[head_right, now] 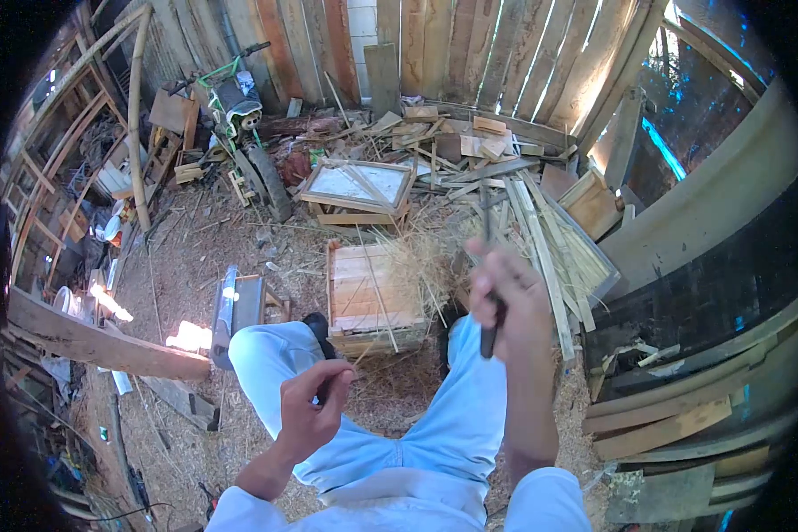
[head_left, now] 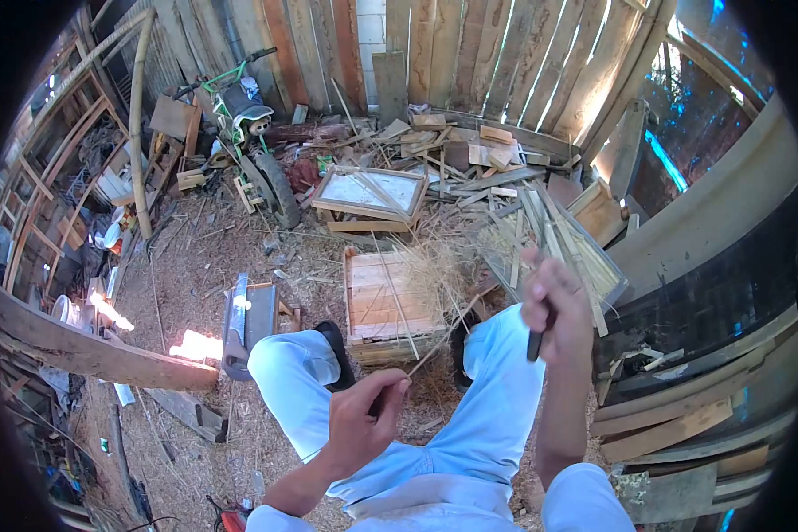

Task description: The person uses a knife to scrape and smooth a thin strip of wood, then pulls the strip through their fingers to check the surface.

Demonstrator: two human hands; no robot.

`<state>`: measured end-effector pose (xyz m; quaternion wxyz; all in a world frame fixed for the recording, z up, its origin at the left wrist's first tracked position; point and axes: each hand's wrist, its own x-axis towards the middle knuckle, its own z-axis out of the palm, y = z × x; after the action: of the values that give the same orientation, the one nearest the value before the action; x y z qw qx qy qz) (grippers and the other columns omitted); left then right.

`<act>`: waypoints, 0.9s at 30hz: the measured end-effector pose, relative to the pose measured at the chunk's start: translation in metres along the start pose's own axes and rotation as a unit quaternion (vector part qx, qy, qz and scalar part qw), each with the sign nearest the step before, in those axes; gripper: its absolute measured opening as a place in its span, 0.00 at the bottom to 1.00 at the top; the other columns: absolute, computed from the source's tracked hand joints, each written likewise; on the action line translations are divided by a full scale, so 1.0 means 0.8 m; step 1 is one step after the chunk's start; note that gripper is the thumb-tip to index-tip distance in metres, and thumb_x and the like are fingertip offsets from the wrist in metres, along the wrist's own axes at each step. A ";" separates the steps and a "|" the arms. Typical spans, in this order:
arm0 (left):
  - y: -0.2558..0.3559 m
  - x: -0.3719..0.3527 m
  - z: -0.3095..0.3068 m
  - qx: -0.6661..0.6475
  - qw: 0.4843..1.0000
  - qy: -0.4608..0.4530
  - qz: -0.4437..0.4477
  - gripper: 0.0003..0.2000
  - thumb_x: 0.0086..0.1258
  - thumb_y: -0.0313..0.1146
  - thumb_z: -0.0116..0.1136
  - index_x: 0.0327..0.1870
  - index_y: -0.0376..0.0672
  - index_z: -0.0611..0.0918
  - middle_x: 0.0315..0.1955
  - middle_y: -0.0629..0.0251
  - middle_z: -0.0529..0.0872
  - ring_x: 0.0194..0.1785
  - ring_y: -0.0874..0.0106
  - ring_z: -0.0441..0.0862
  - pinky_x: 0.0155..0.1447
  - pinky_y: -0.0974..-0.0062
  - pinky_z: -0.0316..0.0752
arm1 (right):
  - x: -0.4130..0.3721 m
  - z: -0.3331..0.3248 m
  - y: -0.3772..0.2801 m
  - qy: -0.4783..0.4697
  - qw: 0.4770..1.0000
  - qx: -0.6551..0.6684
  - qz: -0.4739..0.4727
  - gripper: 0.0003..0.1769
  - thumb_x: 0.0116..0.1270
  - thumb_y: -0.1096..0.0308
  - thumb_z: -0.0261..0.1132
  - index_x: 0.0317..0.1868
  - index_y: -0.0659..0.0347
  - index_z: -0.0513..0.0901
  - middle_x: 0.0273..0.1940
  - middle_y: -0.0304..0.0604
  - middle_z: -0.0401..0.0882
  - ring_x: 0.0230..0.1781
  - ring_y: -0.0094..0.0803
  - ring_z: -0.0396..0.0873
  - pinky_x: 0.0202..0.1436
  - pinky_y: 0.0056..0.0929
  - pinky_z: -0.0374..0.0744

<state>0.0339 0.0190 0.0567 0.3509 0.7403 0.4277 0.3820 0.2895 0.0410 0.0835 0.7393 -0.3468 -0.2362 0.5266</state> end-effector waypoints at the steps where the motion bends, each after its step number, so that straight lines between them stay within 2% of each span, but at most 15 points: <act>1: -0.004 0.004 0.003 -0.015 1.000 0.017 -0.007 0.04 0.63 0.23 0.60 0.38 0.37 0.80 0.22 0.62 0.81 0.19 0.76 0.76 0.23 0.78 0.67 | -0.010 0.002 0.007 -0.045 0.996 -0.059 0.047 0.18 0.72 0.65 0.55 0.56 0.68 0.73 0.23 0.35 0.72 0.14 0.15 0.63 0.16 0.14 0.62; 3: -0.004 0.012 0.010 -0.034 0.999 0.034 -0.011 0.04 0.63 0.23 0.60 0.38 0.37 0.80 0.22 0.62 0.81 0.19 0.76 0.76 0.23 0.78 0.68 | -0.036 0.020 0.017 -0.101 0.976 -0.159 0.107 0.21 0.72 0.66 0.55 0.62 0.65 0.70 0.23 0.35 0.73 0.15 0.16 0.65 0.17 0.14 0.62; 6: 0.001 0.021 0.015 0.006 0.999 0.050 0.002 0.05 0.62 0.22 0.60 0.37 0.37 0.80 0.23 0.61 0.82 0.19 0.75 0.77 0.23 0.78 0.69 | -0.062 0.035 0.052 -0.111 0.965 -0.185 0.149 0.22 0.72 0.66 0.57 0.63 0.66 0.70 0.24 0.35 0.75 0.16 0.16 0.66 0.17 0.15 0.63; 8: 0.000 0.022 0.020 0.014 0.996 0.063 0.068 0.05 0.61 0.21 0.61 0.37 0.38 0.80 0.24 0.61 0.82 0.19 0.72 0.78 0.23 0.77 0.69 | -0.070 0.043 0.067 -0.143 0.964 -0.147 0.171 0.20 0.71 0.67 0.57 0.59 0.67 0.72 0.24 0.35 0.75 0.17 0.16 0.67 0.18 0.15 0.63; 11: 0.000 0.021 0.019 0.060 0.990 0.055 0.115 0.06 0.60 0.21 0.61 0.37 0.38 0.79 0.24 0.61 0.82 0.20 0.70 0.78 0.23 0.76 0.70 | -0.064 0.035 0.073 -0.158 0.964 -0.110 0.185 0.17 0.72 0.67 0.56 0.54 0.70 0.75 0.24 0.35 0.74 0.17 0.16 0.66 0.18 0.15 0.63; 15: 0.004 0.016 0.014 0.064 0.989 0.047 0.121 0.06 0.60 0.20 0.61 0.37 0.38 0.79 0.25 0.60 0.82 0.20 0.69 0.78 0.23 0.75 0.71 | -0.047 0.034 0.049 -0.128 0.979 -0.086 0.130 0.16 0.73 0.67 0.55 0.49 0.73 0.77 0.25 0.34 0.73 0.16 0.16 0.65 0.18 0.15 0.62; 18: 0.002 0.014 0.012 0.039 0.993 0.037 0.108 0.06 0.60 0.20 0.61 0.37 0.38 0.79 0.26 0.59 0.82 0.21 0.68 0.79 0.24 0.75 0.71 | -0.050 0.042 0.044 -0.131 0.978 -0.060 0.151 0.15 0.73 0.67 0.54 0.49 0.73 0.77 0.25 0.34 0.73 0.16 0.16 0.64 0.18 0.15 0.62; 19: 0.002 0.014 0.012 0.034 0.994 0.038 0.099 0.06 0.60 0.20 0.60 0.37 0.38 0.79 0.26 0.59 0.83 0.21 0.68 0.79 0.24 0.75 0.72 | -0.053 0.044 0.041 -0.147 0.967 -0.100 0.182 0.15 0.73 0.67 0.54 0.48 0.74 0.77 0.24 0.35 0.72 0.16 0.16 0.65 0.18 0.15 0.62; 23: 0.004 0.015 0.010 0.000 0.997 0.012 0.071 0.05 0.61 0.21 0.60 0.38 0.37 0.80 0.25 0.59 0.83 0.21 0.68 0.79 0.24 0.76 0.72 | -0.048 0.034 0.046 -0.180 0.957 -0.121 0.191 0.15 0.72 0.67 0.55 0.48 0.73 0.77 0.23 0.34 0.72 0.16 0.16 0.64 0.18 0.16 0.62; 25: 0.006 0.013 0.008 -0.006 0.998 0.005 0.065 0.05 0.62 0.21 0.60 0.38 0.37 0.80 0.25 0.59 0.83 0.21 0.69 0.79 0.24 0.76 0.71 | -0.035 0.023 0.032 -0.133 0.973 -0.137 0.131 0.15 0.72 0.67 0.56 0.48 0.72 0.78 0.23 0.34 0.73 0.15 0.16 0.65 0.17 0.16 0.61; 27: 0.005 0.012 0.007 -0.013 0.998 -0.003 0.062 0.05 0.62 0.21 0.60 0.37 0.37 0.80 0.25 0.59 0.82 0.20 0.69 0.79 0.24 0.76 0.71 | -0.036 0.022 0.035 -0.154 0.970 -0.115 0.147 0.15 0.71 0.67 0.56 0.48 0.72 0.78 0.23 0.34 0.73 0.15 0.16 0.65 0.17 0.16 0.61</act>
<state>0.0436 0.0254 0.0599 0.3375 0.7616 0.3748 0.4069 0.2505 0.0243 0.0741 0.5635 -0.3755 -0.3528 0.6457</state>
